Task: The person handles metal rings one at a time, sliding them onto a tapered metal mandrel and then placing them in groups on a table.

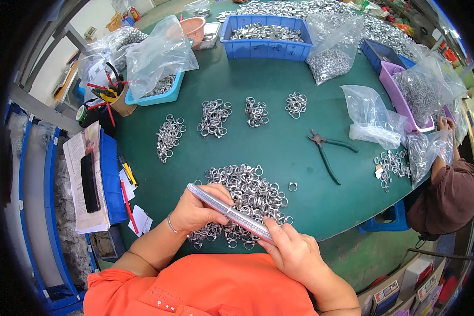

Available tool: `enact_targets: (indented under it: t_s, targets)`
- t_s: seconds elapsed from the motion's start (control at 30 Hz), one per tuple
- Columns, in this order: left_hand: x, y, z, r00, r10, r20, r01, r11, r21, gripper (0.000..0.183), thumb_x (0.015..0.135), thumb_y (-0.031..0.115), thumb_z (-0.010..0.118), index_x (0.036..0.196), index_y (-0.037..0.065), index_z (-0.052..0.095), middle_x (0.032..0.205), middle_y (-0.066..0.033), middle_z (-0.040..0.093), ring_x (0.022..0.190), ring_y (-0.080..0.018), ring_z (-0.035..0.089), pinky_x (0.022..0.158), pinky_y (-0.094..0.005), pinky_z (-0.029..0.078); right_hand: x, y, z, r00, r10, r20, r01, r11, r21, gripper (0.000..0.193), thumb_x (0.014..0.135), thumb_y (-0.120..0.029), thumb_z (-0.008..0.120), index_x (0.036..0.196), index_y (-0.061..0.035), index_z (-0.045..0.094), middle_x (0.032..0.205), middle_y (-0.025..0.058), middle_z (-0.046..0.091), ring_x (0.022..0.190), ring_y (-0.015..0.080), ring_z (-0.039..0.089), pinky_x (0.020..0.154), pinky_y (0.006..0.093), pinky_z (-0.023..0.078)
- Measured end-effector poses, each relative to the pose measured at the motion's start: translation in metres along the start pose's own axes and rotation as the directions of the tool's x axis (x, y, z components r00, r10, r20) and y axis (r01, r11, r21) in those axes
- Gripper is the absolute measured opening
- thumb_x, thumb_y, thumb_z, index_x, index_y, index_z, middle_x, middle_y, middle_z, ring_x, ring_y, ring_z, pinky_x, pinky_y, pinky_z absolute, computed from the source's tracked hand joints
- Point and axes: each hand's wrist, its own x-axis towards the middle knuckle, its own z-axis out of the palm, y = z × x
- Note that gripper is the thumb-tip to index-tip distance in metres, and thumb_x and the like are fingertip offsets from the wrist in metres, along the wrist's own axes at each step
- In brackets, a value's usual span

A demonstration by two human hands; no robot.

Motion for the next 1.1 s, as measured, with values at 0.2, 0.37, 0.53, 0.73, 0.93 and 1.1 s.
enact_targets:
  t_s: [0.2, 0.37, 0.53, 0.73, 0.93, 1.1]
  targets:
    - [-0.001, -0.003, -0.001, 0.998, 0.058, 0.029, -0.057, 0.998, -0.015, 0.03, 0.058, -0.01, 0.075, 0.086, -0.002, 0.065, 0.09, -0.0103, 0.057, 0.079, -0.0159, 0.058, 0.069, -0.0258, 0.05, 0.001, 0.0, 0.001, 1.0, -0.008, -0.011, 0.008, 1.0, 0.014, 0.045, 0.073, -0.016, 0.069, 0.113, -0.0024, 0.052, 0.07, 0.0089, 0.052, 0.051, 0.0248, 0.056, 0.045, 0.0318, 0.046]
    - [0.0, 0.001, 0.003, 0.998, 0.062, -0.001, -0.062, 0.998, -0.005, 0.028, 0.06, -0.009, 0.074, 0.085, -0.001, 0.065, 0.089, -0.0098, 0.057, 0.078, -0.0156, 0.057, 0.069, -0.026, 0.05, 0.002, 0.001, 0.001, 1.0, 0.02, 0.019, -0.021, 0.999, 0.045, 0.045, 0.073, -0.015, 0.069, 0.113, -0.0044, 0.052, 0.072, 0.0091, 0.053, 0.054, 0.0254, 0.057, 0.046, 0.0322, 0.047]
    - [0.003, -0.003, 0.007, 0.978, 0.017, -0.207, -0.054, 0.983, -0.174, 0.019, 0.072, -0.001, 0.067, 0.09, -0.003, 0.06, 0.09, -0.0106, 0.056, 0.077, -0.0163, 0.057, 0.069, -0.0282, 0.049, 0.002, 0.002, 0.002, 0.996, 0.084, -0.002, -0.083, 0.984, 0.159, 0.044, 0.074, -0.016, 0.068, 0.113, -0.0051, 0.052, 0.078, 0.0115, 0.057, 0.062, 0.0276, 0.059, 0.051, 0.0337, 0.049]
    - [0.007, 0.006, -0.042, 0.914, 0.171, -0.368, -0.244, 0.956, -0.162, 0.013, 0.084, 0.006, 0.059, 0.095, 0.0, 0.058, 0.091, -0.0096, 0.056, 0.07, -0.0122, 0.057, 0.065, -0.0261, 0.051, -0.01, 0.012, 0.002, 0.974, 0.226, 0.023, -0.225, 0.946, 0.232, 0.04, 0.077, -0.016, 0.067, 0.113, -0.007, 0.052, 0.084, 0.0143, 0.06, 0.069, 0.0308, 0.061, 0.059, 0.0364, 0.05]
    - [0.005, 0.007, -0.031, 0.986, -0.035, -0.163, -0.013, 0.959, -0.282, 0.016, 0.08, -0.002, 0.06, 0.096, -0.003, 0.06, 0.088, -0.0106, 0.06, 0.075, -0.0158, 0.061, 0.065, -0.0267, 0.054, -0.006, 0.009, 0.006, 0.977, 0.193, 0.087, -0.208, 0.945, 0.251, 0.04, 0.077, -0.017, 0.066, 0.113, -0.0068, 0.052, 0.084, 0.0143, 0.06, 0.07, 0.0315, 0.061, 0.059, 0.0372, 0.05]
    - [0.005, 0.004, -0.028, 0.992, 0.022, -0.122, -0.042, 0.986, -0.164, 0.029, 0.07, -0.009, 0.065, 0.098, -0.005, 0.06, 0.09, -0.0123, 0.061, 0.081, -0.0186, 0.061, 0.069, -0.0266, 0.053, -0.005, 0.01, 0.004, 0.988, 0.139, 0.07, -0.152, 0.959, 0.239, 0.04, 0.076, -0.016, 0.067, 0.112, -0.0075, 0.052, 0.084, 0.014, 0.06, 0.069, 0.031, 0.06, 0.057, 0.0368, 0.05]
